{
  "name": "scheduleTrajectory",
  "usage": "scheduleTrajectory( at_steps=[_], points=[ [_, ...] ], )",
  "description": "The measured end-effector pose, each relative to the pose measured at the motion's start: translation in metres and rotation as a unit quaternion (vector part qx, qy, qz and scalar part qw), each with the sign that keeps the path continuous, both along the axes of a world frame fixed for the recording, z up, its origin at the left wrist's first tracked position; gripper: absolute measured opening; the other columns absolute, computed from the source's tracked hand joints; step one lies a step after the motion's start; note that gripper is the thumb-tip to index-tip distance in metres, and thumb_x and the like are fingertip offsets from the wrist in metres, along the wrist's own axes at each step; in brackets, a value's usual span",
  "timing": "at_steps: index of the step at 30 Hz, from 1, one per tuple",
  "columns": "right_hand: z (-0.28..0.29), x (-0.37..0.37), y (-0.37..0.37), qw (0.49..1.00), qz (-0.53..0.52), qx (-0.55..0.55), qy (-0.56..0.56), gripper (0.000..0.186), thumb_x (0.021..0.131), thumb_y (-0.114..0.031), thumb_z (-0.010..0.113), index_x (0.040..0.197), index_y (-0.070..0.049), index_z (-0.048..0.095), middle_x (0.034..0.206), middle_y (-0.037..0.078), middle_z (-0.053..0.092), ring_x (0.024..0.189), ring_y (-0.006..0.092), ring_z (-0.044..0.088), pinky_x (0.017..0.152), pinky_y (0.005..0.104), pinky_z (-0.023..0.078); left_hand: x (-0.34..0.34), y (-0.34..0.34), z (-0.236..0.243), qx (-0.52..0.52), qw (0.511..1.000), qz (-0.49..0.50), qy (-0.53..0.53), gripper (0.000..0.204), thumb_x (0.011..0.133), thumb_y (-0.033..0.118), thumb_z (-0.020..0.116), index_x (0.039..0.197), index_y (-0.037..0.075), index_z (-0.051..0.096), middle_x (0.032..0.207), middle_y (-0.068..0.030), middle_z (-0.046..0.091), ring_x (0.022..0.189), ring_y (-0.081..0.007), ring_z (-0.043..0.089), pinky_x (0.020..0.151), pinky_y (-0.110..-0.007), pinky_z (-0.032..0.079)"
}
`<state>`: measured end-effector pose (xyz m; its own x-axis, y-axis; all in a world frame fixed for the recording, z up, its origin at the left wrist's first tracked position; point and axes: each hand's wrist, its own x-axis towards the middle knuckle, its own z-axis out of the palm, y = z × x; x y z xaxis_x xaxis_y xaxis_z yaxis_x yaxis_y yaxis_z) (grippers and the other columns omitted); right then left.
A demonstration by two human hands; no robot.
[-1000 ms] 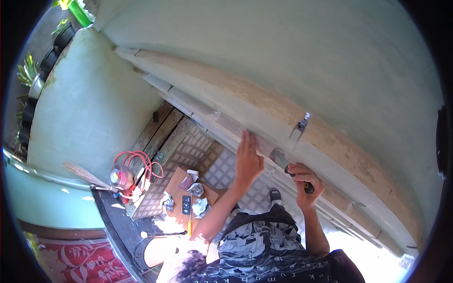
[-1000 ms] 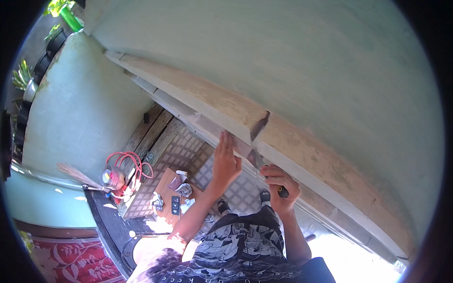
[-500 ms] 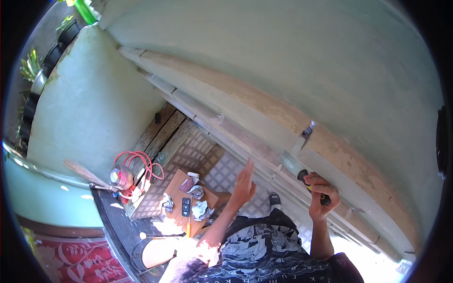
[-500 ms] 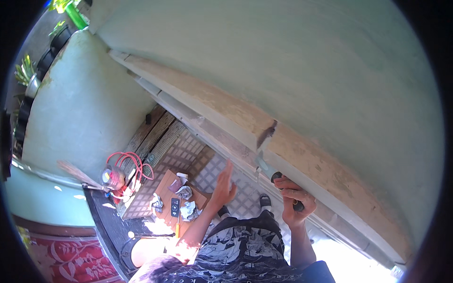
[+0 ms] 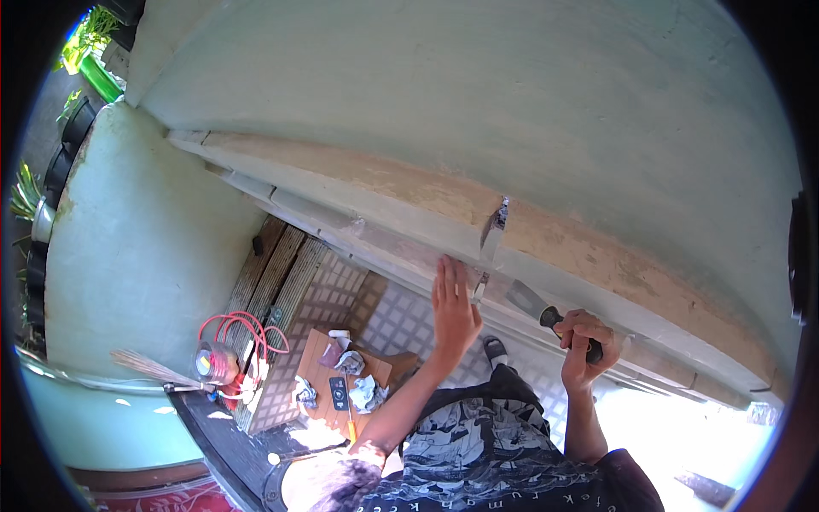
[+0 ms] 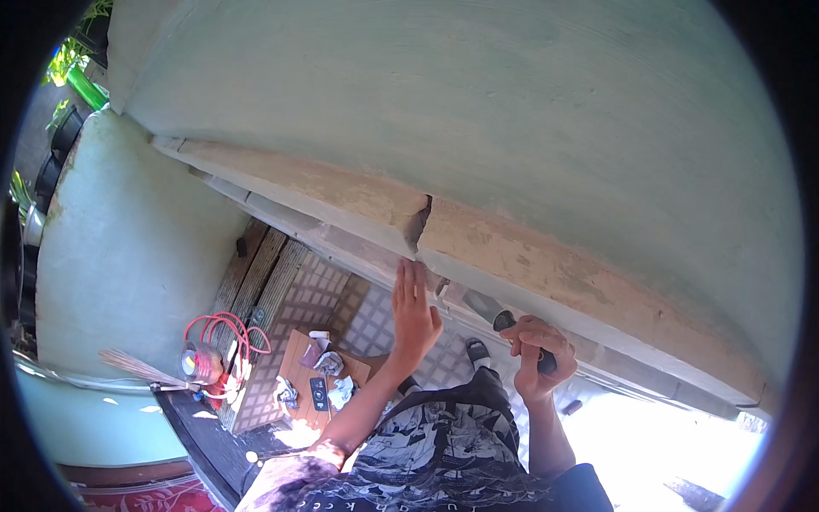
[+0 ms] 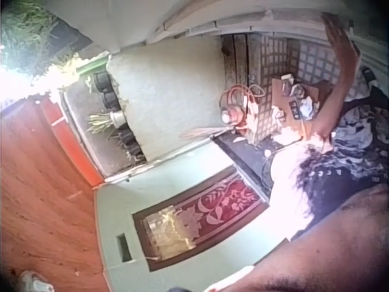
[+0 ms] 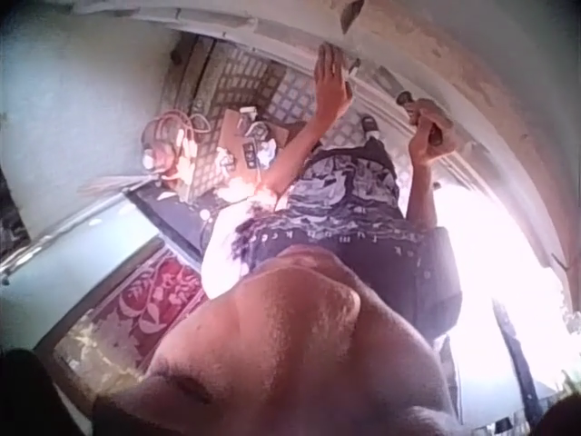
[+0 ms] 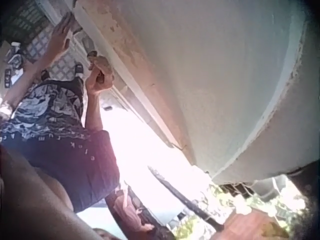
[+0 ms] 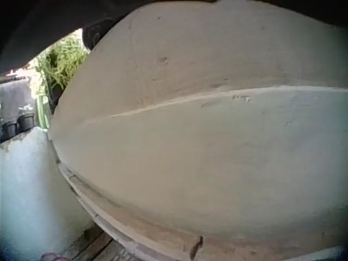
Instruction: Patching a gap in a concrete wall or overhead beam using spackle and a putty knife.
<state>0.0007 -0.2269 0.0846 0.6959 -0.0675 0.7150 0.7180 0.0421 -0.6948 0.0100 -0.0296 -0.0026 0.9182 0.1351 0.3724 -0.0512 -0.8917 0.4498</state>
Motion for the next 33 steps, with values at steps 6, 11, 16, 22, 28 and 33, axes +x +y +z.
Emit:
scheduleTrajectory(
  at_steps=[6, 11, 16, 22, 28, 33],
  points=[
    [0.005, -0.022, 0.006, 0.999, -0.032, 0.014, 0.037, 0.007, 0.095, -0.005, 0.046, 0.095, -0.003, 0.053, 0.074, 0.016, 0.064, 0.049, 0.0120, 0.050, 0.053, 0.0266, 0.044, -0.019, -0.020, -0.003, 0.017, 0.995, -0.101, 0.019, 0.078, 0.071, 0.004, 0.054, 0.143, 0.000, 0.025, 0.149, -0.0234, 0.021, 0.139, -0.0390, 0.019, 0.111, -0.047, 0.022],
    [0.004, -0.020, 0.019, 1.000, -0.005, 0.009, 0.019, 0.016, 0.092, -0.006, 0.051, 0.083, 0.003, 0.061, 0.066, 0.017, 0.065, 0.051, 0.0201, 0.060, 0.062, 0.0378, 0.054, -0.047, 0.024, -0.078, 0.034, 0.974, -0.223, 0.022, 0.078, 0.075, 0.005, 0.054, 0.146, 0.005, 0.022, 0.150, -0.0203, 0.021, 0.140, -0.0359, 0.019, 0.111, -0.046, 0.022],
    [0.003, -0.007, 0.048, 0.990, 0.113, 0.079, -0.005, 0.032, 0.092, -0.014, 0.057, 0.064, 0.000, 0.051, 0.052, 0.009, 0.055, 0.045, 0.0174, 0.057, 0.052, 0.0352, 0.053, -0.103, 0.079, -0.202, 0.018, 0.909, -0.132, 0.395, 0.063, 0.080, 0.015, 0.051, 0.140, 0.003, 0.033, 0.143, -0.0239, 0.036, 0.131, -0.0343, 0.038, 0.102, -0.048, 0.036],
    [0.001, 0.025, 0.098, 0.971, 0.102, 0.215, -0.027, 0.037, 0.098, -0.016, 0.046, 0.063, -0.005, 0.038, 0.044, 0.003, 0.039, 0.036, 0.0139, 0.041, 0.038, 0.0309, 0.042, -0.131, 0.109, -0.224, -0.058, 0.816, -0.091, 0.568, 0.044, 0.085, 0.027, 0.047, 0.121, 0.002, 0.053, 0.114, -0.0260, 0.059, 0.109, -0.0400, 0.056, 0.093, -0.045, 0.044],
    [-0.020, 0.056, 0.127, 0.982, 0.050, 0.181, -0.013, 0.040, 0.100, -0.017, 0.041, 0.063, -0.004, 0.035, 0.045, 0.004, 0.038, 0.037, 0.0125, 0.038, 0.036, 0.0294, 0.037, -0.145, 0.109, -0.191, -0.223, 0.906, -0.022, 0.360, 0.042, 0.086, 0.028, 0.051, 0.121, 0.003, 0.052, 0.111, -0.0237, 0.061, 0.105, -0.0392, 0.057, 0.091, -0.044, 0.045],
    [-0.029, 0.052, 0.134, 0.974, 0.063, 0.219, -0.014, 0.038, 0.100, -0.012, 0.039, 0.062, -0.005, 0.034, 0.045, 0.004, 0.038, 0.037, 0.0130, 0.038, 0.035, 0.0290, 0.035, -0.141, 0.099, -0.166, -0.303, 0.923, -0.012, 0.239, 0.040, 0.087, 0.012, 0.055, 0.125, 0.003, 0.050, 0.108, -0.0176, 0.064, 0.096, -0.0263, 0.064, 0.083, -0.034, 0.050]
  ],
)
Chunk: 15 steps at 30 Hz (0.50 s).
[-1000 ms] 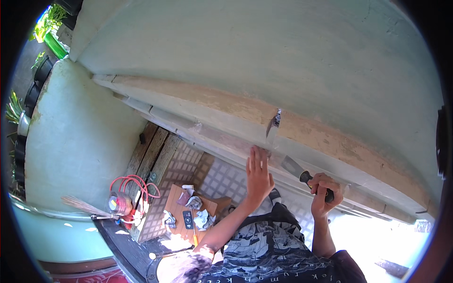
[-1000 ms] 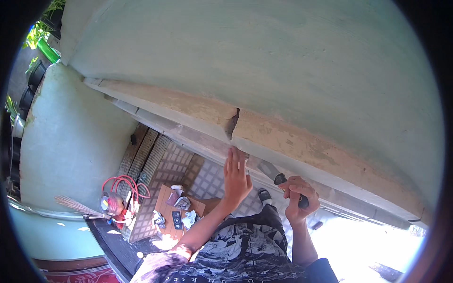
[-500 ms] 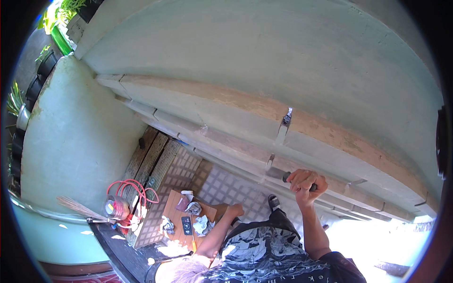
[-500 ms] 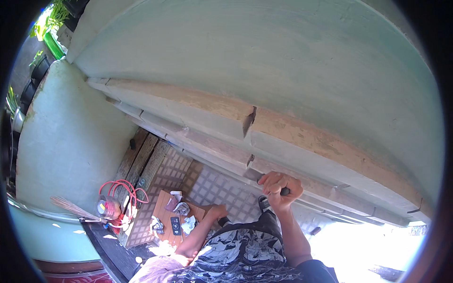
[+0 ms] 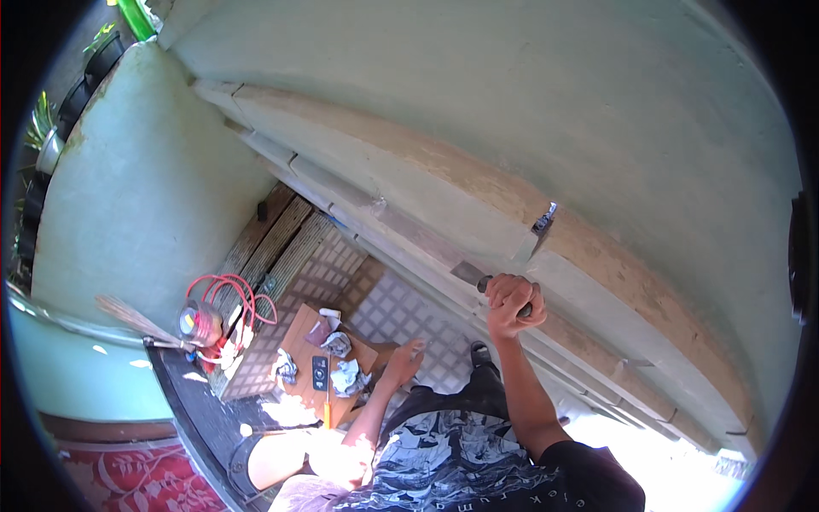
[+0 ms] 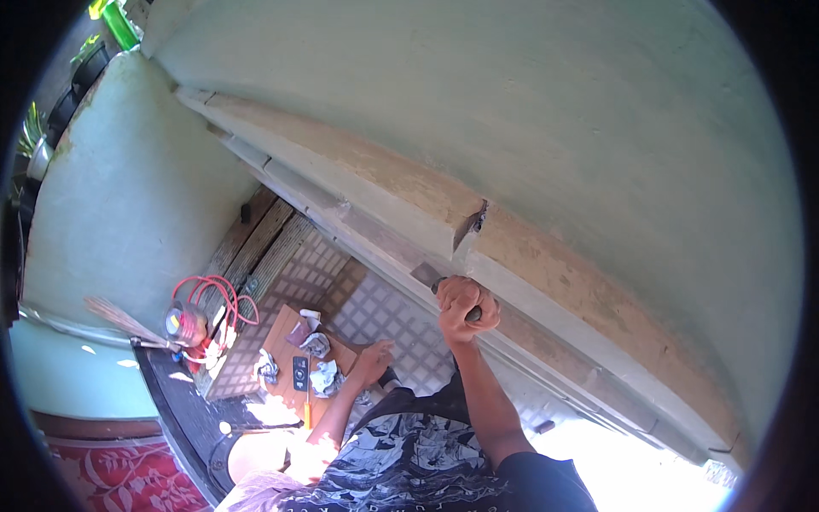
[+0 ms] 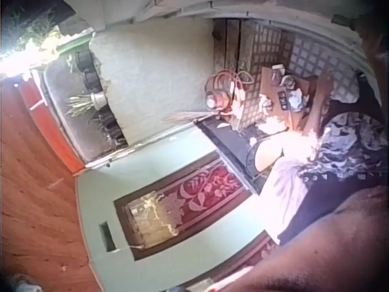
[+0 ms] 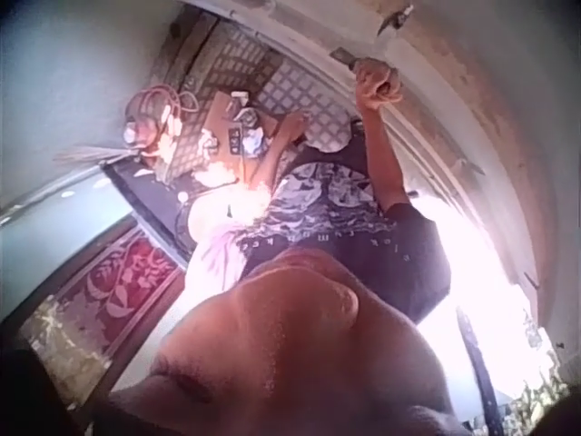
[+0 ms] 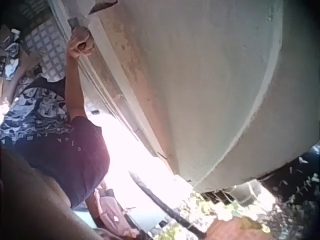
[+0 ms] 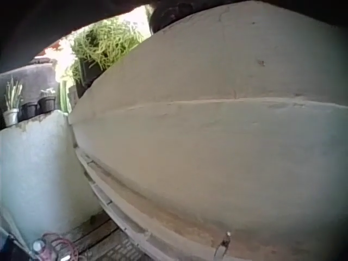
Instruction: Patching a gap in a concrete wall or overhead beam using spackle and a putty knife.
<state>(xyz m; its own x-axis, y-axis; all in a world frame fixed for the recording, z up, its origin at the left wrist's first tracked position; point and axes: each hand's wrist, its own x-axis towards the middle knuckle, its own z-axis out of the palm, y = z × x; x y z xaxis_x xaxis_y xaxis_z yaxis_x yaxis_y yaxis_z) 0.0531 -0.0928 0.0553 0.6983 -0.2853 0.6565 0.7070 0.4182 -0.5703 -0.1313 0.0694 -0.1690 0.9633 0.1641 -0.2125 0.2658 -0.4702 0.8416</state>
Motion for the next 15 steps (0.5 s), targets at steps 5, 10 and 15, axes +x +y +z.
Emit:
scheduleTrajectory(
  at_steps=[5, 10, 15],
  points=[
    [-0.015, 0.013, 0.000, 0.997, 0.042, 0.018, 0.054, 0.036, 0.099, -0.009, 0.039, 0.064, -0.005, 0.035, 0.046, 0.005, 0.039, 0.037, 0.0141, 0.038, 0.037, 0.0306, 0.036, 0.022, -0.025, 0.062, -0.069, 0.991, 0.089, -0.070, 0.034, 0.085, 0.004, 0.054, 0.119, 0.004, 0.055, 0.105, -0.0145, 0.065, 0.092, -0.0223, 0.063, 0.076, -0.028, 0.049],
    [-0.035, 0.006, 0.009, 0.999, 0.042, -0.006, 0.015, 0.038, 0.098, -0.008, 0.041, 0.061, -0.004, 0.035, 0.046, 0.005, 0.040, 0.039, 0.0156, 0.041, 0.039, 0.0327, 0.038, 0.055, -0.048, 0.110, 0.034, 0.952, 0.168, -0.252, 0.033, 0.078, -0.005, 0.056, 0.109, 0.005, 0.059, 0.109, -0.0136, 0.060, 0.099, -0.0250, 0.060, 0.071, -0.031, 0.048],
    [-0.023, -0.011, -0.006, 0.993, 0.069, -0.084, 0.049, 0.040, 0.098, -0.008, 0.041, 0.059, -0.003, 0.036, 0.047, 0.007, 0.043, 0.040, 0.0166, 0.042, 0.041, 0.0330, 0.039, 0.075, -0.056, 0.141, 0.052, 0.932, 0.196, -0.300, 0.033, 0.076, -0.007, 0.057, 0.107, 0.006, 0.060, 0.112, -0.0117, 0.060, 0.101, -0.0267, 0.059, 0.072, -0.031, 0.048]
  ],
)
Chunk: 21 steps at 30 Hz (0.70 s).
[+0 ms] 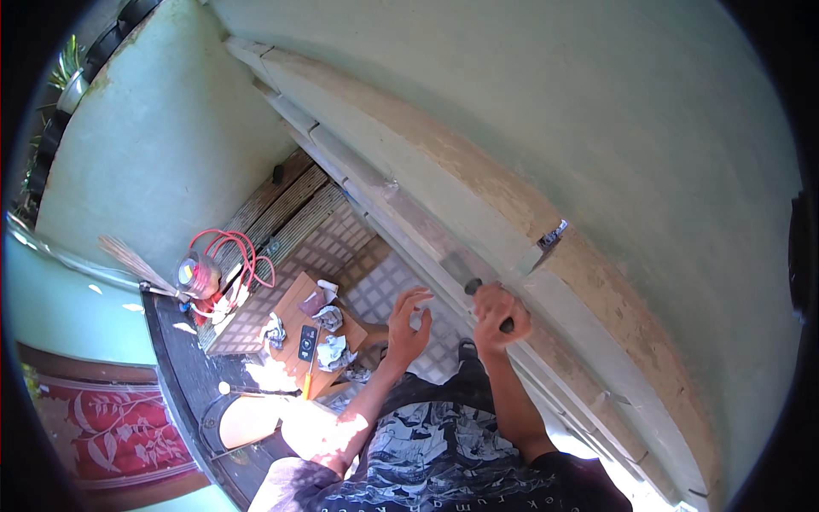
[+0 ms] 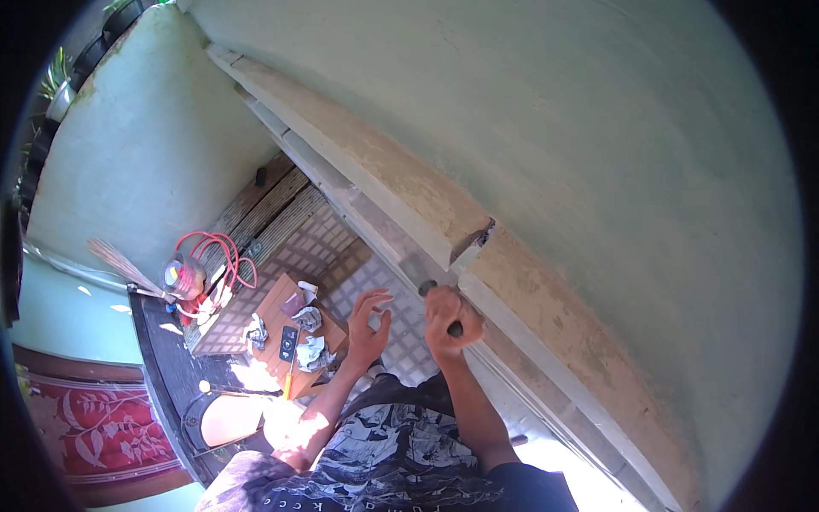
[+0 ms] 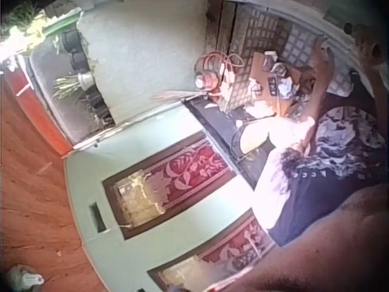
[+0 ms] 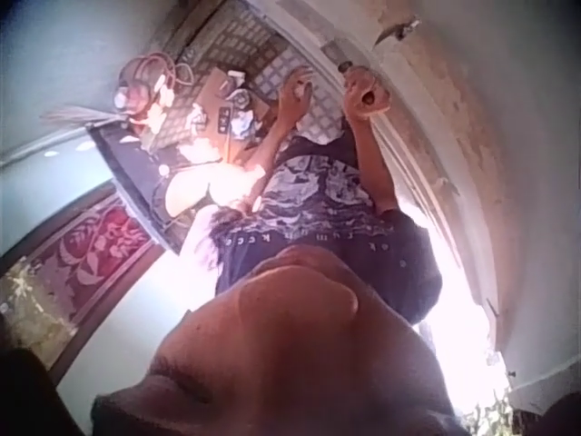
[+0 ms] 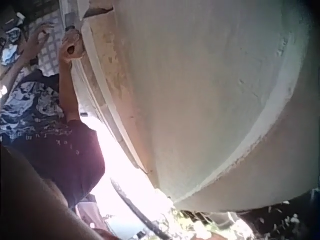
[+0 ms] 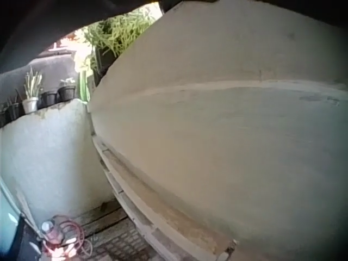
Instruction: Patching a gap in a concrete wall or overhead beam using spackle and a putty knife.
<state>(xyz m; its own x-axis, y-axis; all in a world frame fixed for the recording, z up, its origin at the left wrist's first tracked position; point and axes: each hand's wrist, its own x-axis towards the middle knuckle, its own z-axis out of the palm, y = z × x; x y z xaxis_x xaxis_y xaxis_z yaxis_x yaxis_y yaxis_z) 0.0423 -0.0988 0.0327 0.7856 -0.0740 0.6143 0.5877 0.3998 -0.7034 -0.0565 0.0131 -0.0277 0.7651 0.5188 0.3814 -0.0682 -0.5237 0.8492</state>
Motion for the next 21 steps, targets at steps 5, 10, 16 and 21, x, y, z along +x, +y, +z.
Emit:
scheduleTrajectory(
  at_steps=[5, 10, 16, 21],
  points=[
    [-0.004, 0.008, -0.009, 0.999, 0.013, 0.042, 0.012, 0.040, 0.096, -0.007, 0.041, 0.057, -0.004, 0.035, 0.046, 0.007, 0.042, 0.040, 0.0180, 0.042, 0.042, 0.0336, 0.039, 0.012, -0.006, 0.008, 0.005, 1.000, 0.028, -0.014, 0.035, 0.075, -0.007, 0.059, 0.108, 0.006, 0.060, 0.114, -0.0119, 0.060, 0.102, -0.0268, 0.059, 0.072, -0.032, 0.049],
    [-0.001, 0.022, -0.011, 0.990, 0.087, 0.085, 0.068, 0.039, 0.092, -0.001, 0.042, 0.055, -0.004, 0.033, 0.046, 0.007, 0.040, 0.038, 0.0176, 0.038, 0.042, 0.0342, 0.039, 0.024, -0.012, 0.011, 0.081, 0.995, 0.061, -0.008, 0.036, 0.079, -0.001, 0.065, 0.113, 0.007, 0.060, 0.116, -0.0115, 0.059, 0.105, -0.0294, 0.058, 0.086, -0.036, 0.048],
    [0.000, 0.012, -0.013, 0.995, 0.022, 0.082, 0.057, 0.040, 0.094, -0.003, 0.042, 0.055, -0.004, 0.032, 0.047, 0.007, 0.040, 0.039, 0.0178, 0.039, 0.044, 0.0344, 0.040, 0.045, -0.006, 0.014, 0.205, 0.977, 0.029, -0.059, 0.035, 0.078, 0.001, 0.069, 0.112, 0.007, 0.063, 0.117, -0.0084, 0.060, 0.108, -0.0276, 0.057, 0.089, -0.037, 0.047],
    [-0.003, 0.013, -0.004, 0.996, 0.003, 0.047, 0.071, 0.042, 0.095, -0.004, 0.042, 0.054, -0.005, 0.031, 0.046, 0.008, 0.039, 0.039, 0.0179, 0.039, 0.045, 0.0347, 0.041, 0.061, 0.009, 0.017, 0.245, 0.967, 0.001, -0.070, 0.034, 0.072, -0.003, 0.068, 0.105, 0.006, 0.066, 0.108, -0.0083, 0.064, 0.104, -0.0272, 0.060, 0.086, -0.037, 0.050]
  ],
)
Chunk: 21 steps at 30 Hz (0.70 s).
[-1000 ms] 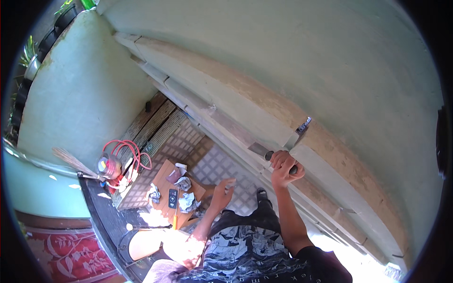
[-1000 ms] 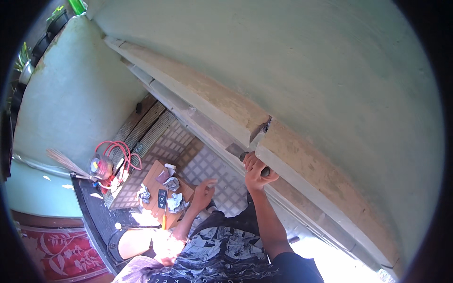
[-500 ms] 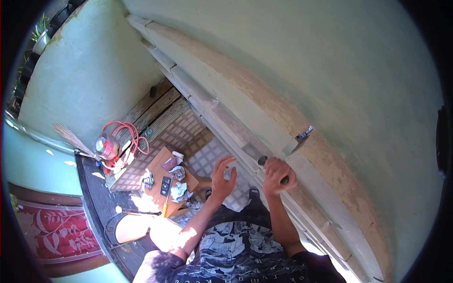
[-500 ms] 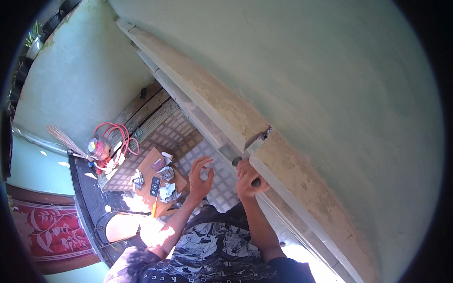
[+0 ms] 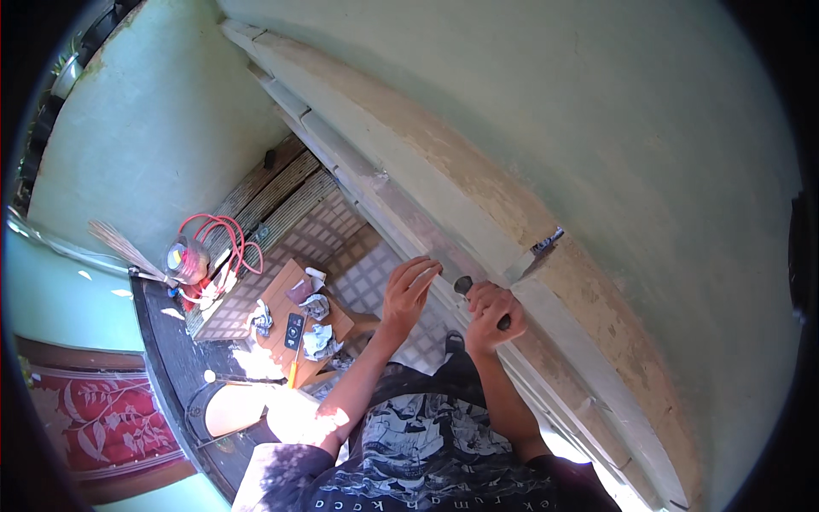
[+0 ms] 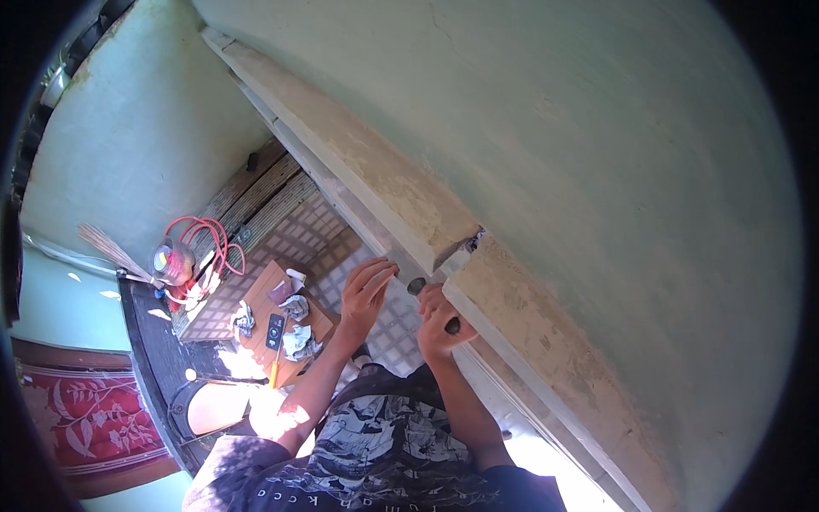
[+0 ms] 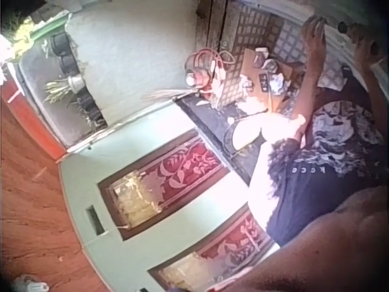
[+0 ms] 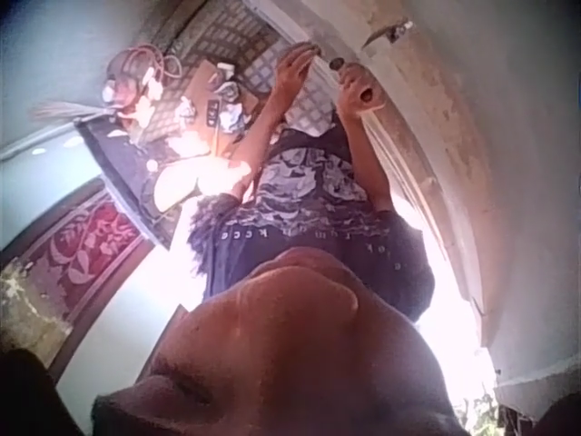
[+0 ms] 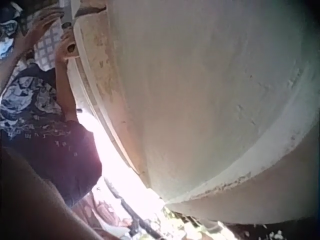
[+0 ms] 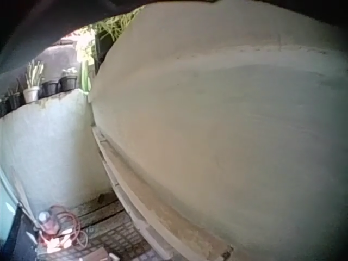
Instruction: Patching a gap in a concrete wall or overhead beam using spackle and a putty knife.
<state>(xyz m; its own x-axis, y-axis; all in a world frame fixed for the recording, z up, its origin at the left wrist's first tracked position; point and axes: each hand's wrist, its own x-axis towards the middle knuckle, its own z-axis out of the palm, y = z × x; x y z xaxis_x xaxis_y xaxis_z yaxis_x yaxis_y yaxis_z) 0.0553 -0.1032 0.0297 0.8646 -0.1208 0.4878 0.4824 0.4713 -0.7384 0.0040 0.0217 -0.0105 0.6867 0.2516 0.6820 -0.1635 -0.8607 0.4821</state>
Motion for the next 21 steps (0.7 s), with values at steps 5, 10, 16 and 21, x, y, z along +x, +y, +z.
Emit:
scheduleTrajectory(
  at_steps=[5, 10, 16, 21],
  points=[
    [0.003, -0.008, -0.014, 0.999, 0.006, 0.015, 0.042, 0.043, 0.095, -0.006, 0.042, 0.054, -0.005, 0.031, 0.045, 0.008, 0.038, 0.039, 0.0181, 0.039, 0.044, 0.0347, 0.041, 0.000, 0.002, -0.004, 0.013, 0.998, -0.067, -0.001, 0.038, 0.064, -0.005, 0.067, 0.102, 0.003, 0.067, 0.104, -0.0085, 0.066, 0.099, -0.0273, 0.063, 0.082, -0.034, 0.053],
    [0.014, -0.004, -0.004, 1.000, 0.004, 0.006, -0.013, 0.042, 0.096, -0.006, 0.041, 0.056, -0.005, 0.031, 0.045, 0.007, 0.038, 0.039, 0.0183, 0.040, 0.043, 0.0351, 0.041, 0.006, 0.009, -0.007, 0.034, 0.996, -0.077, -0.039, 0.037, 0.065, -0.004, 0.065, 0.101, 0.002, 0.066, 0.104, -0.0096, 0.066, 0.097, -0.0269, 0.064, 0.080, -0.034, 0.054],
    [-0.004, -0.014, -0.012, 0.999, 0.006, 0.005, -0.038, 0.035, 0.097, -0.007, 0.041, 0.063, -0.004, 0.033, 0.048, 0.007, 0.039, 0.040, 0.0174, 0.041, 0.045, 0.0367, 0.043, 0.007, 0.010, -0.008, 0.069, 0.993, -0.083, -0.051, 0.035, 0.066, -0.005, 0.066, 0.101, -0.001, 0.065, 0.102, -0.0116, 0.066, 0.095, -0.0292, 0.065, 0.079, -0.035, 0.055],
    [-0.002, -0.015, -0.019, 0.996, 0.028, -0.051, -0.066, 0.030, 0.094, -0.006, 0.047, 0.066, -0.002, 0.038, 0.058, 0.010, 0.049, 0.055, 0.0211, 0.053, 0.059, 0.0413, 0.051, 0.009, 0.010, -0.006, 0.077, 0.993, -0.075, -0.048, 0.034, 0.066, -0.002, 0.065, 0.100, 0.000, 0.065, 0.104, -0.0099, 0.065, 0.096, -0.0275, 0.064, 0.079, -0.034, 0.055]
  ],
)
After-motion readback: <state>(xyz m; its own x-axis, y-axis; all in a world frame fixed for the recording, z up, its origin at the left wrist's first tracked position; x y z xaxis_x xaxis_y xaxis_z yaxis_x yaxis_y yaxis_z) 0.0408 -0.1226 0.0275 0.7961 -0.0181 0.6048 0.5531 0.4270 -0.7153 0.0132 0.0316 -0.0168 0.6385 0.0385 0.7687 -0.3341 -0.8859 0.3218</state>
